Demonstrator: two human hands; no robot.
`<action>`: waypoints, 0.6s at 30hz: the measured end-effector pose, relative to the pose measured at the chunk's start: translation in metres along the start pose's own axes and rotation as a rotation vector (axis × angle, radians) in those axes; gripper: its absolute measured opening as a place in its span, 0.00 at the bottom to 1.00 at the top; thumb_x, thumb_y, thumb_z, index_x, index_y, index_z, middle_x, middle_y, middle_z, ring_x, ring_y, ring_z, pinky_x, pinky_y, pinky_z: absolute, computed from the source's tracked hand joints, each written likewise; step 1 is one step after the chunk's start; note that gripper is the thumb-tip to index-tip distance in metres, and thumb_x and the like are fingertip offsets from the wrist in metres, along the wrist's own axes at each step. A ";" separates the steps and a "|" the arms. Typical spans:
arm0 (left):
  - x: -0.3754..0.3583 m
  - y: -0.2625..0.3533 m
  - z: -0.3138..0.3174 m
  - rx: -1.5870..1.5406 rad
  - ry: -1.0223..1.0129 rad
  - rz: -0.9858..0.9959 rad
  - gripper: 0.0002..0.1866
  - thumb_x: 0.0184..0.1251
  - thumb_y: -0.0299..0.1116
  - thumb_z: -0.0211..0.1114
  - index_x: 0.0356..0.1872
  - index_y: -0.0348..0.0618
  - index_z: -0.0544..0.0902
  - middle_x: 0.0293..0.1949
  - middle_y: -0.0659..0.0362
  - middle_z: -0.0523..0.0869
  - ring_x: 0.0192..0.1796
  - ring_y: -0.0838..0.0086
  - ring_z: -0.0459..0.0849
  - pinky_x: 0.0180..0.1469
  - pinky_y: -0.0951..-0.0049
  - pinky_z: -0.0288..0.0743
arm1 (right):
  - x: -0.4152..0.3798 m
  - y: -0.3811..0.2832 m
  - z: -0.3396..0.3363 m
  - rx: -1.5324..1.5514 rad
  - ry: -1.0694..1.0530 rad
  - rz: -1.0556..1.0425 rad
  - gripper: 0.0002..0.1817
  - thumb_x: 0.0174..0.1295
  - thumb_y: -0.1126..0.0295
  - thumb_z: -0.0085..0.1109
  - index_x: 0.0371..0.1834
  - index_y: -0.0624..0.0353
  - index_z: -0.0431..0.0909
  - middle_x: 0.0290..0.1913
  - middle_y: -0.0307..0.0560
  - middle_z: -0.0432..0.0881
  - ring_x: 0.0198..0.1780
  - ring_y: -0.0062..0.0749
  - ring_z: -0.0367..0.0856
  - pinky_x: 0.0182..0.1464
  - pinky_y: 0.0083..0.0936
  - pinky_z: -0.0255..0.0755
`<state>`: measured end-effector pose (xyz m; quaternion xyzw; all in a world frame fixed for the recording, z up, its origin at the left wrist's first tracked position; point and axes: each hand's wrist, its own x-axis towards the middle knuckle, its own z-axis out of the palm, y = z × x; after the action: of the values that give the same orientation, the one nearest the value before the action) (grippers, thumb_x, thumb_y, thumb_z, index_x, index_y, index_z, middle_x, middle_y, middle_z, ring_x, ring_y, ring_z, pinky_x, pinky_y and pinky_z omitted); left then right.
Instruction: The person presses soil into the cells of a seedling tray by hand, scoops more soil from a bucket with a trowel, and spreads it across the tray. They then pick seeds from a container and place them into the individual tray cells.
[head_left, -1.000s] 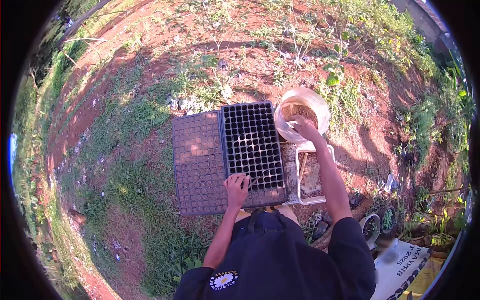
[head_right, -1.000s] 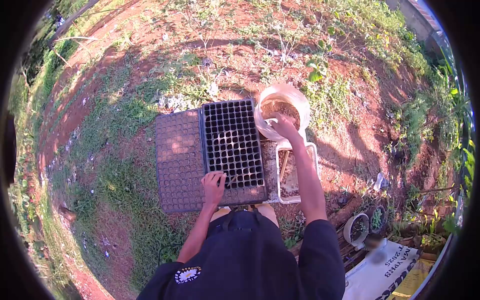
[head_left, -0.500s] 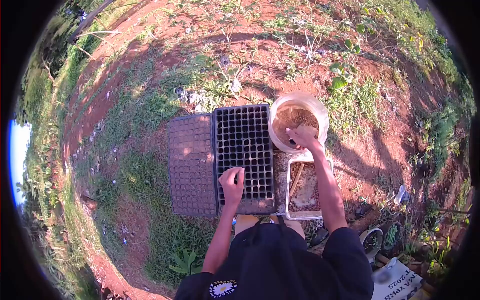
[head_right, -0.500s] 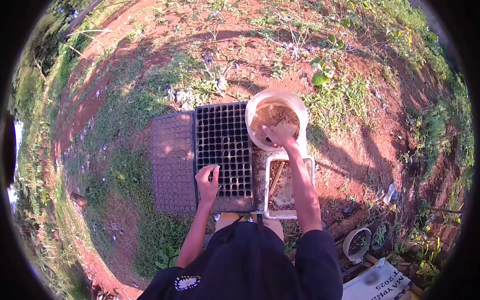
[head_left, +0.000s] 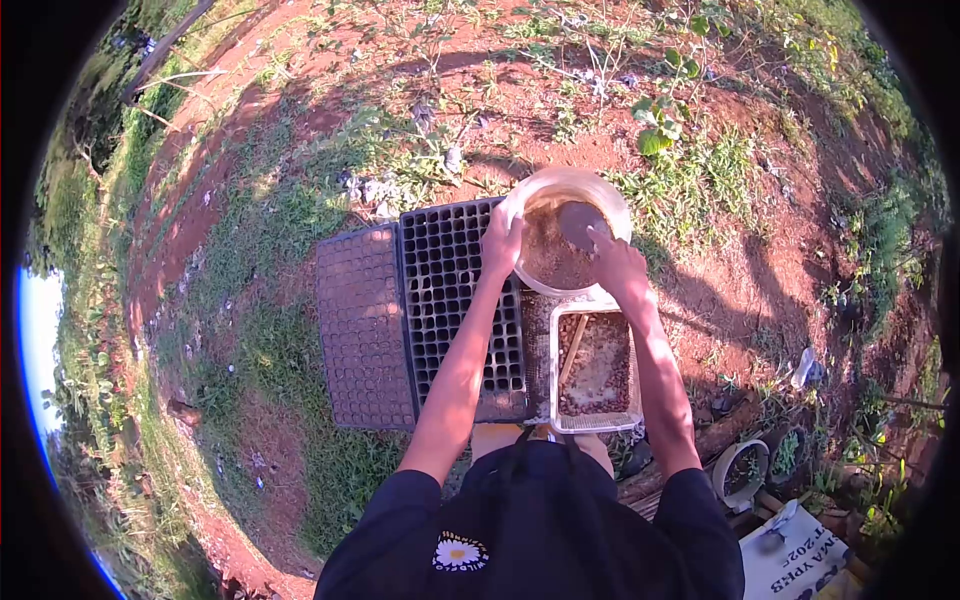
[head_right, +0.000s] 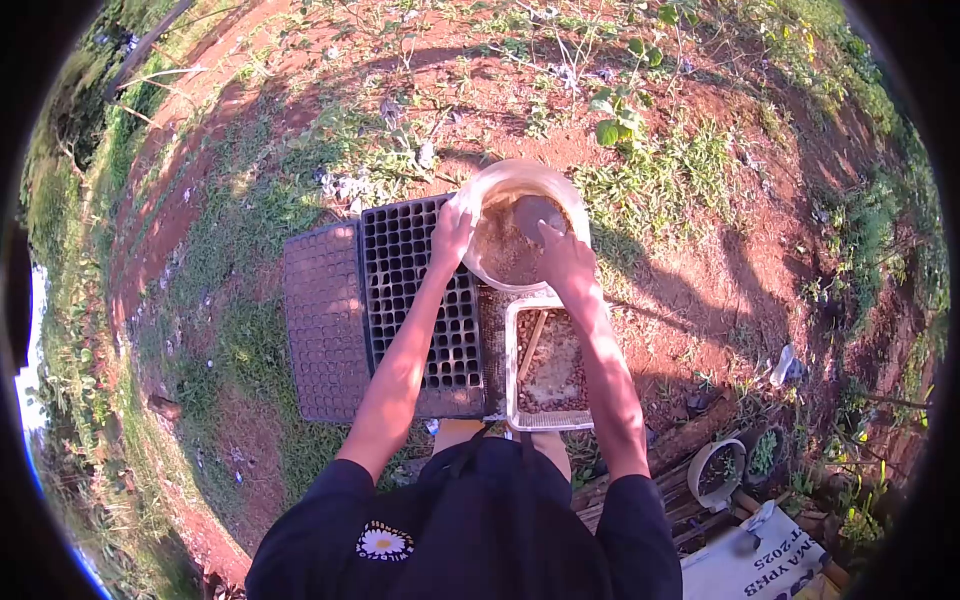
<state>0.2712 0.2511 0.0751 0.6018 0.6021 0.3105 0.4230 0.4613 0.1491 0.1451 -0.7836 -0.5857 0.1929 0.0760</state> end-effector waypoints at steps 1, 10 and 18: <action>0.000 -0.005 0.011 -0.004 0.136 0.114 0.21 0.77 0.43 0.56 0.63 0.45 0.73 0.51 0.42 0.86 0.56 0.48 0.84 0.58 0.57 0.75 | 0.002 0.006 0.003 -0.045 0.033 0.005 0.30 0.62 0.70 0.55 0.71 0.47 0.71 0.39 0.62 0.86 0.40 0.56 0.88 0.47 0.50 0.80; -0.009 -0.016 0.032 -0.135 0.431 0.220 0.11 0.79 0.32 0.55 0.55 0.43 0.80 0.34 0.41 0.85 0.37 0.47 0.86 0.37 0.57 0.75 | 0.014 0.021 -0.042 -0.161 0.007 -0.067 0.14 0.57 0.62 0.70 0.38 0.60 0.85 0.31 0.53 0.86 0.34 0.45 0.85 0.42 0.40 0.73; -0.015 -0.007 0.029 -0.007 0.448 0.170 0.14 0.79 0.35 0.57 0.58 0.41 0.80 0.34 0.38 0.85 0.36 0.47 0.87 0.36 0.56 0.76 | 0.048 0.014 -0.021 -0.567 0.059 -0.381 0.14 0.52 0.79 0.62 0.44 0.64 0.81 0.48 0.62 0.81 0.60 0.60 0.75 0.68 0.56 0.63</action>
<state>0.2921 0.2320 0.0580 0.5649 0.6269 0.4730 0.2533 0.4934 0.1922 0.1495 -0.6552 -0.7495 -0.0179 -0.0931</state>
